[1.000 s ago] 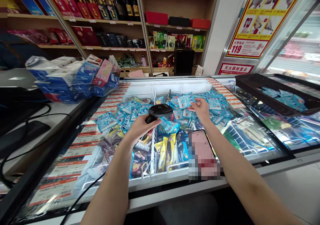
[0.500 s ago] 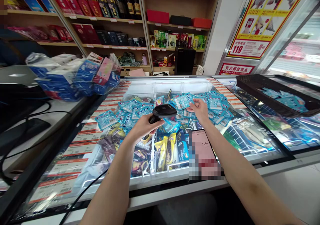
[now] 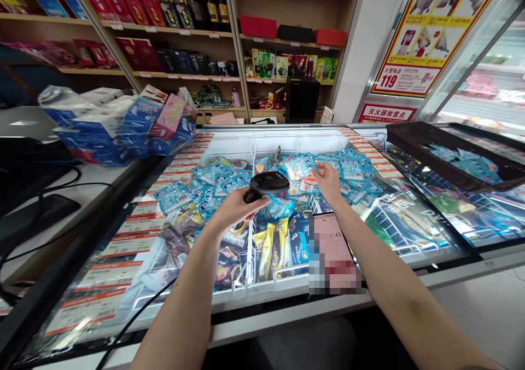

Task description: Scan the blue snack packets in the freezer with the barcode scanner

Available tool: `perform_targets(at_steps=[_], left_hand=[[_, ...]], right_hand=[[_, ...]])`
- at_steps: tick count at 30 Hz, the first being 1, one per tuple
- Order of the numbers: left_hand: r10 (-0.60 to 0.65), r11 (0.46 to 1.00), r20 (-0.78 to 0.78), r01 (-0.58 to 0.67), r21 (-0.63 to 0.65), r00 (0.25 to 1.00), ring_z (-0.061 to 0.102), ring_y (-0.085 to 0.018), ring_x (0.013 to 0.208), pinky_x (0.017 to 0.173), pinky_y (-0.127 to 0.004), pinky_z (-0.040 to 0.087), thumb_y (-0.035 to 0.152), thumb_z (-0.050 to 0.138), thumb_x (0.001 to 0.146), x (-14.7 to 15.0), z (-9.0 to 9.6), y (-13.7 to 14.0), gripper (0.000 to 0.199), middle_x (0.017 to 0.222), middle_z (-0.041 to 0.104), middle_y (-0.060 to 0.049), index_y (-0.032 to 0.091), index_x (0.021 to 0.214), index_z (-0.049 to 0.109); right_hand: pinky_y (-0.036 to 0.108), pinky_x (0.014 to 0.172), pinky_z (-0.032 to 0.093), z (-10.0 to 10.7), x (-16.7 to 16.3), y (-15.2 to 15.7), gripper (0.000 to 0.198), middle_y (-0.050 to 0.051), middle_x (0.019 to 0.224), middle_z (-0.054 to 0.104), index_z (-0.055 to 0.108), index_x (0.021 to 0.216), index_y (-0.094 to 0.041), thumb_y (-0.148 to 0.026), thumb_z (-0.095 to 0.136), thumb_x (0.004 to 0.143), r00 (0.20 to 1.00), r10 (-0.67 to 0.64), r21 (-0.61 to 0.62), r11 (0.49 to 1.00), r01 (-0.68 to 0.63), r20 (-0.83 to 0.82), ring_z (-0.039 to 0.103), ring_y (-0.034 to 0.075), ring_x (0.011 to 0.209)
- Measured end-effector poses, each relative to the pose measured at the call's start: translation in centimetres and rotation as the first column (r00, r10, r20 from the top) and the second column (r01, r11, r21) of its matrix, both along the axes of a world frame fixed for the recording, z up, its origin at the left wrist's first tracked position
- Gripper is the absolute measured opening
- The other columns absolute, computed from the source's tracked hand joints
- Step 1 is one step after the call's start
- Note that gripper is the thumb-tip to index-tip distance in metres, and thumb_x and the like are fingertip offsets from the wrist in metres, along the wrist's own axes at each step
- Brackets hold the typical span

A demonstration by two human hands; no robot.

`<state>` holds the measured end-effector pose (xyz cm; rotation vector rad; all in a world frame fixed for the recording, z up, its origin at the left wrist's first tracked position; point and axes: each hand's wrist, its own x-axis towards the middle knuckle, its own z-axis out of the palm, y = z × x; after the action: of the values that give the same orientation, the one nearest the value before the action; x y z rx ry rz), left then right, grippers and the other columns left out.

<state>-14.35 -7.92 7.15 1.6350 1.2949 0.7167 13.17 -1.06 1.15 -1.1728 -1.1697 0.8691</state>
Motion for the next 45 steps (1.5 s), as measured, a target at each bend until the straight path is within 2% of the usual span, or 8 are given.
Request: perform_targets(at_steps=[10,19,29,32,35,40,42,45], left_hand=[[0.02,0.999,0.032,-0.021,0.05,0.999,0.052,-0.015,0.044,0.047,-0.026,0.036,0.052,0.071,0.074,-0.3,-0.5,0.3,0.035,0.05,0.055,0.0,0.019,0.077,0.06],[0.242,0.965,0.174,-0.256,0.06,0.955,0.046,-0.011,0.042,0.043,-0.024,0.034,0.049,0.074,0.07,-0.7,0.0,0.4,0.036,0.049,0.053,0.001,0.018,0.069,0.056],[0.375,0.899,0.3,-0.423,0.114,0.877,0.048,-0.01,0.041,0.04,-0.023,0.036,0.044,0.075,0.068,-2.8,-0.9,1.7,0.033,0.058,0.056,0.001,0.017,0.075,0.058],[0.406,0.884,0.309,-0.455,0.106,0.86,0.048,-0.01,0.041,0.039,-0.024,0.035,0.044,0.076,0.067,-2.8,-0.7,1.6,0.033,0.058,0.055,0.001,0.017,0.076,0.058],[0.439,0.869,0.289,-0.484,0.105,0.851,0.047,-0.01,0.041,0.039,-0.024,0.035,0.043,0.075,0.066,-2.7,-0.4,1.5,0.033,0.057,0.055,0.002,0.017,0.073,0.056],[0.47,0.856,0.241,-0.505,0.109,0.849,0.048,-0.01,0.041,0.04,-0.024,0.036,0.044,0.074,0.066,-2.6,-0.1,1.4,0.033,0.056,0.055,0.002,0.018,0.073,0.055],[0.482,0.85,0.228,-0.514,0.113,0.846,0.048,-0.01,0.042,0.041,-0.024,0.037,0.044,0.074,0.066,-2.7,-0.1,1.4,0.034,0.056,0.055,0.003,0.018,0.073,0.056],[0.48,0.849,0.247,-0.516,0.112,0.842,0.048,-0.01,0.042,0.041,-0.024,0.037,0.044,0.074,0.066,-3.0,-0.1,1.4,0.033,0.057,0.055,0.003,0.017,0.076,0.057]], right_hand=[[0.05,0.079,0.062,0.4,0.0,-0.1,0.038,0.0,0.07,0.066,0.05,0.102,-0.023,-0.041,0.069,0.073,0.997,0.01,0.038,0.999,-0.007,-0.08,0.075,0.029,0.075],[0.047,0.075,0.063,0.7,3.8,0.5,0.054,0.003,0.07,0.067,0.048,0.119,-0.017,-0.046,0.064,0.077,0.962,-0.265,0.133,0.953,0.272,-0.069,0.074,0.027,0.072],[0.047,0.068,0.062,0.0,6.1,1.0,0.048,0.01,0.085,0.069,0.055,0.116,-0.015,-0.048,0.058,0.081,0.928,-0.368,0.083,0.928,0.363,0.061,0.071,0.026,0.068],[0.052,0.076,0.058,0.3,6.2,0.7,0.044,0.013,0.091,0.069,0.06,0.116,-0.013,-0.045,0.052,0.086,0.855,-0.453,0.142,0.892,0.43,0.255,0.069,0.028,0.076],[0.055,0.101,0.045,0.6,5.9,0.4,0.039,0.016,0.112,0.068,0.067,0.114,-0.016,-0.041,0.048,0.09,0.699,-0.501,0.315,0.865,0.39,0.51,0.062,0.03,0.107],[0.061,0.116,0.015,-0.3,4.8,0.2,0.041,0.012,0.137,0.059,0.068,0.12,-0.02,-0.045,0.046,0.096,0.489,-0.407,0.326,0.913,0.246,0.771,0.041,0.033,0.136],[0.063,0.116,0.007,-0.8,4.5,0.3,0.045,0.012,0.136,0.061,0.066,0.123,-0.019,-0.045,0.04,0.099,0.449,-0.382,0.298,0.922,0.249,0.808,0.043,0.032,0.135],[0.061,0.116,0.008,-1.0,4.4,0.4,0.046,0.013,0.135,0.062,0.065,0.125,-0.018,-0.045,0.036,0.101,0.45,-0.398,0.312,0.915,0.256,0.799,0.046,0.031,0.134]])
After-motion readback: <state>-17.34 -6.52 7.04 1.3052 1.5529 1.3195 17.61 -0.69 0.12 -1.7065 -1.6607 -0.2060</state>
